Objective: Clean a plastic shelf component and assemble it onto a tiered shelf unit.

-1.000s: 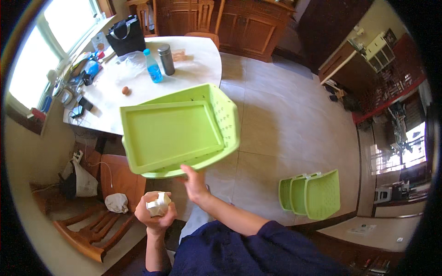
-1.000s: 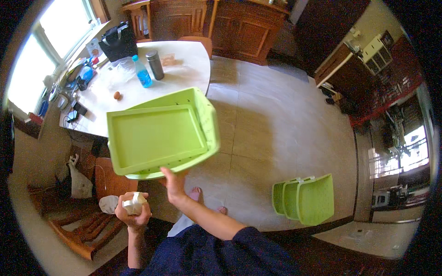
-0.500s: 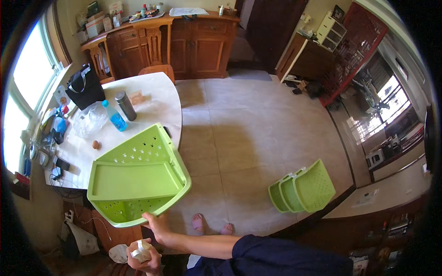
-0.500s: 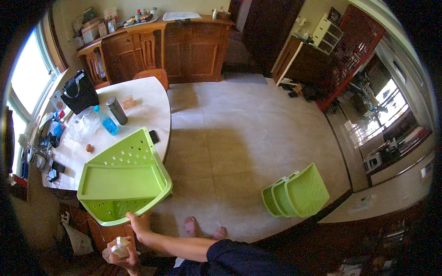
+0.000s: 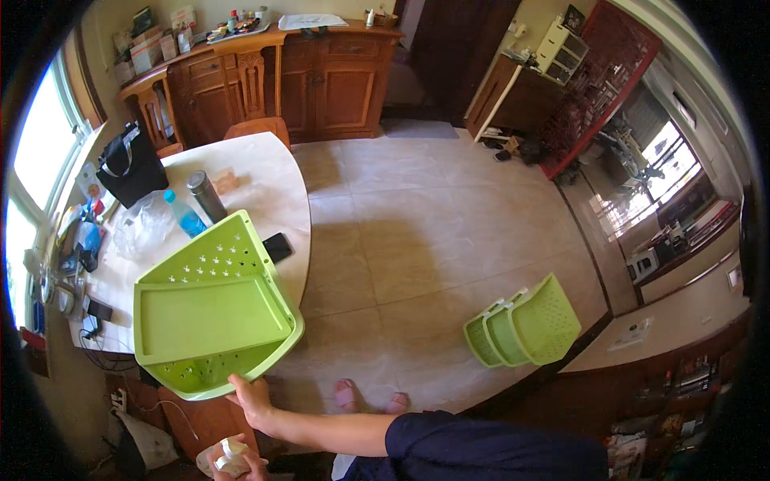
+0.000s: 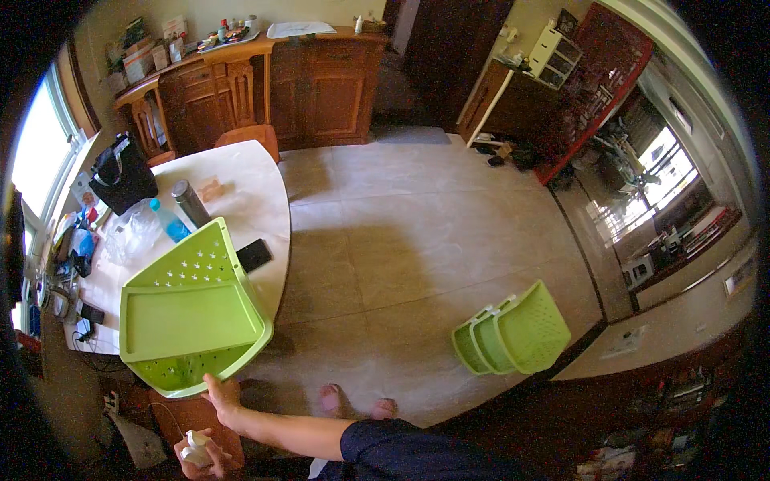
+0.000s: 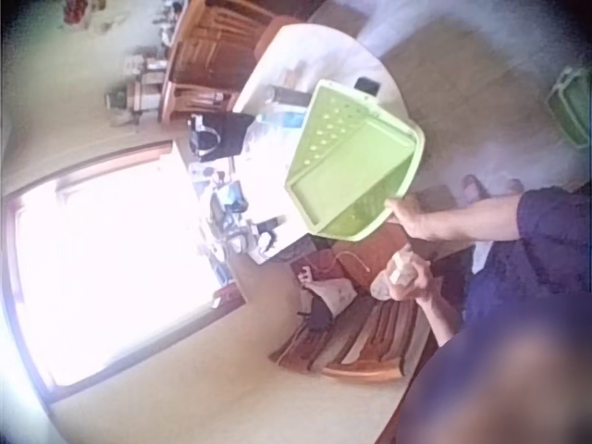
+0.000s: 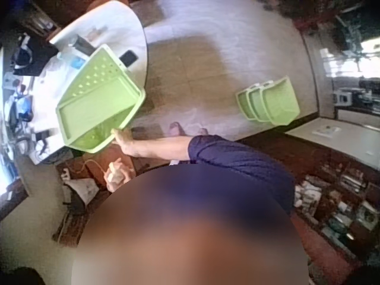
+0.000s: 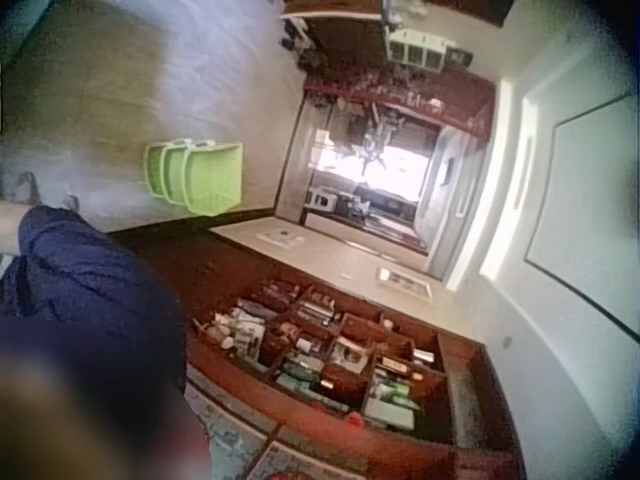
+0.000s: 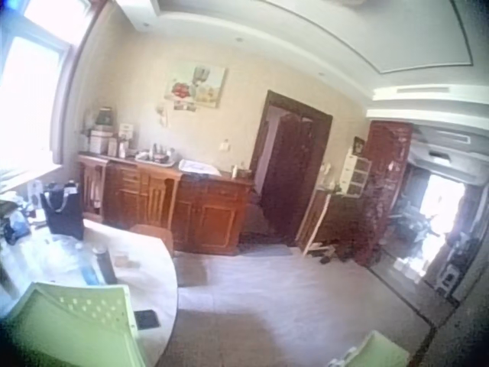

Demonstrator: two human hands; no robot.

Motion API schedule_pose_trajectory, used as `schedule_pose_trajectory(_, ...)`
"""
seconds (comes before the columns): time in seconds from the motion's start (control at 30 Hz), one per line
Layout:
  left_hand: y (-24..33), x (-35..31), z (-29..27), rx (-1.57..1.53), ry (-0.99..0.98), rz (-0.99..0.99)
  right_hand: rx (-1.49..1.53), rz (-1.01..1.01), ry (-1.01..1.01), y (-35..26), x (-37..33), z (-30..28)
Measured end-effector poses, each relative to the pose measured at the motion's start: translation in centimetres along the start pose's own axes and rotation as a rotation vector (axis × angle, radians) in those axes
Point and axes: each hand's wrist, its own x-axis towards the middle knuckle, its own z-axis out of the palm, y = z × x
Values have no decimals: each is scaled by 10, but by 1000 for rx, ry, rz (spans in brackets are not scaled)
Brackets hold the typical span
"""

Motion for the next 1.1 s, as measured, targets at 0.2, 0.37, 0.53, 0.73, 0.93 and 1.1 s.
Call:
schedule_pose_trajectory(0.2, -11, 2, -16, -156, 42, -299, 166, 105, 99, 17, 35, 25)
schedule_pose_trajectory(0.37, -25, 16, -19, -54, 19, -79, 316, 109, 46, 40, 76, 33)
schedule_pose_trajectory(0.53, -49, 8, -30, 71, 102, -62, 340, 128, 19, 34, 115, 41)
schedule_pose_trajectory(0.73, -42, 20, -34, 35, 68, -166, 454, 98, 34, 12, 138, 64)
schedule_pose_trajectory(0.93, -58, 6, -43, 179, -151, -232, 467, 84, 5, 2, 166, 62)
schedule_pose_trajectory(1.1, -43, 29, -23, 145, 60, -103, 410, 92, 25, 7, 189, 57)
